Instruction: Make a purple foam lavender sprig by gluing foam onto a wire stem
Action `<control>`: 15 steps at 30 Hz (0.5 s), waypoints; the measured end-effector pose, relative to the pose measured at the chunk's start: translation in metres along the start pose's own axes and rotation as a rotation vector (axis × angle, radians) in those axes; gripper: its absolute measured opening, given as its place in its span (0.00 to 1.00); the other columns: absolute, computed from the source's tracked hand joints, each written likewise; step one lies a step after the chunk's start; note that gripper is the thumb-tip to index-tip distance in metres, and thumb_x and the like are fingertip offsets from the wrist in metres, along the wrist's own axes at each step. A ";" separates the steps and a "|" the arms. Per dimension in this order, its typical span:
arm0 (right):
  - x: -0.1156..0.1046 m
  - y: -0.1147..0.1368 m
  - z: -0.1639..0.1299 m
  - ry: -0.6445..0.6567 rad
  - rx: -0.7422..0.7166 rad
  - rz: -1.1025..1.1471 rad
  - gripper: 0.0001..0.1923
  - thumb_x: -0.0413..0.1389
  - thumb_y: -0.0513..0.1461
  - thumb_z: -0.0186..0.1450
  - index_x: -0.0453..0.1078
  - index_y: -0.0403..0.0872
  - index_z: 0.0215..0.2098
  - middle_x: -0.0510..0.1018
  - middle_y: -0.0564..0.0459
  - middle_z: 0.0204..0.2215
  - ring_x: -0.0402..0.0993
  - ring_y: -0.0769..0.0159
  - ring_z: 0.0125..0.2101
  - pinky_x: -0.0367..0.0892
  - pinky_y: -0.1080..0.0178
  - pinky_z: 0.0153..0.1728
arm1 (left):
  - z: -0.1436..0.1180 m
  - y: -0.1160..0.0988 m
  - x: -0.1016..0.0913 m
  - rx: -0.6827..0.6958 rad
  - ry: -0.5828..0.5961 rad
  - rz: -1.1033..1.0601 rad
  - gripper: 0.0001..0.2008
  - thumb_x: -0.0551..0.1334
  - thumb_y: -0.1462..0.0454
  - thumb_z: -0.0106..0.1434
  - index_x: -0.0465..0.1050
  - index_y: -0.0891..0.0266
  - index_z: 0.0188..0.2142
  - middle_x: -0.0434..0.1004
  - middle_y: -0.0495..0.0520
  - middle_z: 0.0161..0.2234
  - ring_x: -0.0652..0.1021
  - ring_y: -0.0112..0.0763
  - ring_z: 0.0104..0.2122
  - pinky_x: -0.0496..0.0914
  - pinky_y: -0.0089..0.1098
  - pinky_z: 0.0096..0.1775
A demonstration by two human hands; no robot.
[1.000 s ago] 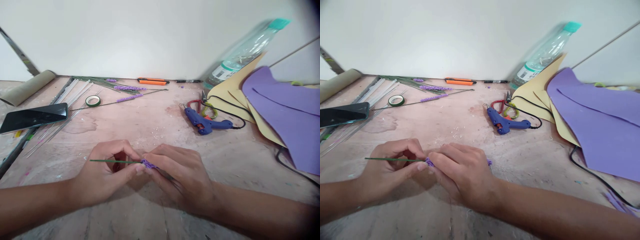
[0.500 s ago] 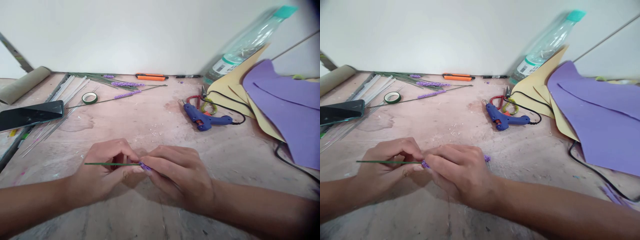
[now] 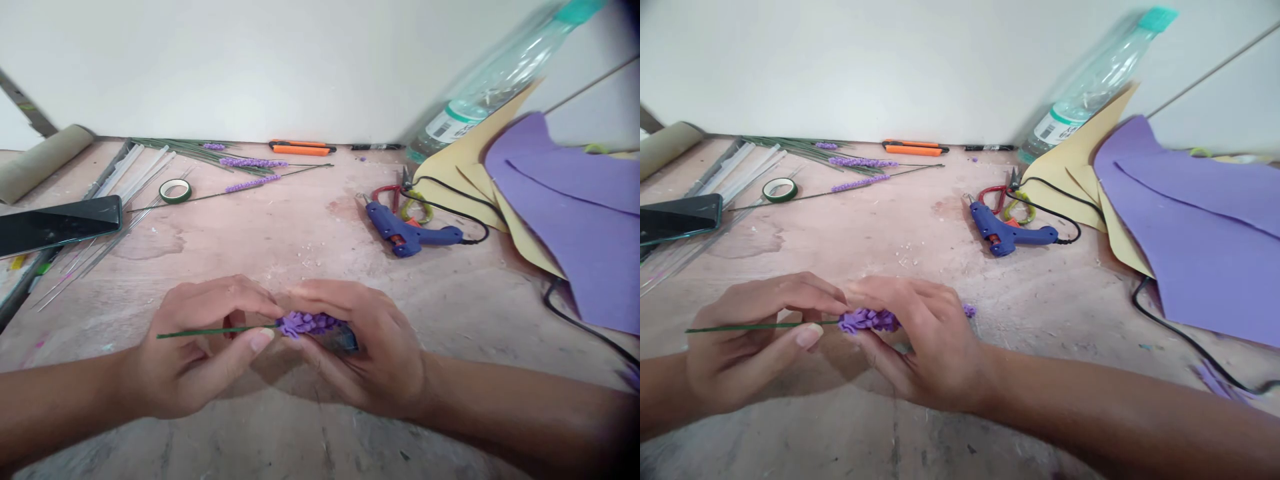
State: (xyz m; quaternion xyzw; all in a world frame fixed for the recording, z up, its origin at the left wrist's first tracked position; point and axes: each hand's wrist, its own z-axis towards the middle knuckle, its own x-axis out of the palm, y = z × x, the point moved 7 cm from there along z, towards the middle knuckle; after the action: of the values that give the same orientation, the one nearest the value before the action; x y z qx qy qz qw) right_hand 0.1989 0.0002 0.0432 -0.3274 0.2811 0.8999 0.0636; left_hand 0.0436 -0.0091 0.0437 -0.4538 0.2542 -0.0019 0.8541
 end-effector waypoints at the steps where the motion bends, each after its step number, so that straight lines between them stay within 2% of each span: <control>1: -0.001 0.000 0.000 -0.015 0.011 -0.017 0.12 0.58 0.37 0.71 0.67 0.46 0.51 0.84 0.47 0.43 0.83 0.66 0.42 0.77 0.65 0.45 | -0.001 0.000 0.000 -0.001 -0.002 0.000 0.10 0.62 0.71 0.68 0.77 0.66 0.48 0.85 0.59 0.41 0.83 0.34 0.38 0.77 0.32 0.39; 5: -0.002 0.002 0.001 -0.018 0.000 0.011 0.12 0.60 0.36 0.69 0.67 0.48 0.50 0.84 0.51 0.38 0.83 0.67 0.36 0.78 0.65 0.39 | -0.003 0.001 0.003 0.009 0.017 -0.040 0.13 0.59 0.70 0.69 0.75 0.65 0.51 0.84 0.59 0.42 0.83 0.34 0.41 0.77 0.32 0.40; 8: -0.001 0.004 0.004 -0.005 -0.023 0.048 0.10 0.60 0.34 0.67 0.68 0.48 0.46 0.83 0.51 0.38 0.81 0.67 0.37 0.76 0.64 0.38 | -0.002 -0.001 0.006 0.043 0.047 -0.046 0.12 0.58 0.72 0.69 0.75 0.64 0.49 0.83 0.57 0.40 0.82 0.32 0.40 0.77 0.31 0.41; 12: -0.007 0.008 0.008 -0.054 -0.059 -0.019 0.05 0.62 0.34 0.66 0.72 0.47 0.40 0.81 0.50 0.37 0.78 0.67 0.36 0.75 0.63 0.39 | 0.000 -0.006 0.007 0.085 0.071 0.063 0.08 0.57 0.73 0.69 0.74 0.65 0.45 0.83 0.58 0.39 0.82 0.31 0.40 0.77 0.28 0.41; 15: -0.010 0.012 0.007 -0.057 -0.117 -0.064 0.06 0.63 0.32 0.65 0.73 0.47 0.37 0.80 0.51 0.34 0.76 0.67 0.34 0.75 0.61 0.37 | 0.000 -0.010 0.008 0.109 0.085 0.143 0.08 0.57 0.73 0.70 0.74 0.67 0.45 0.83 0.59 0.41 0.82 0.29 0.40 0.77 0.25 0.41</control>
State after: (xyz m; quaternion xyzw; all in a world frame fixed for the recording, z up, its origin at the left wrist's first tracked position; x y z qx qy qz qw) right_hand 0.1989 -0.0050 0.0596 -0.3133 0.2155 0.9213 0.0810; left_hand 0.0527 -0.0162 0.0479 -0.3867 0.3217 0.0258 0.8639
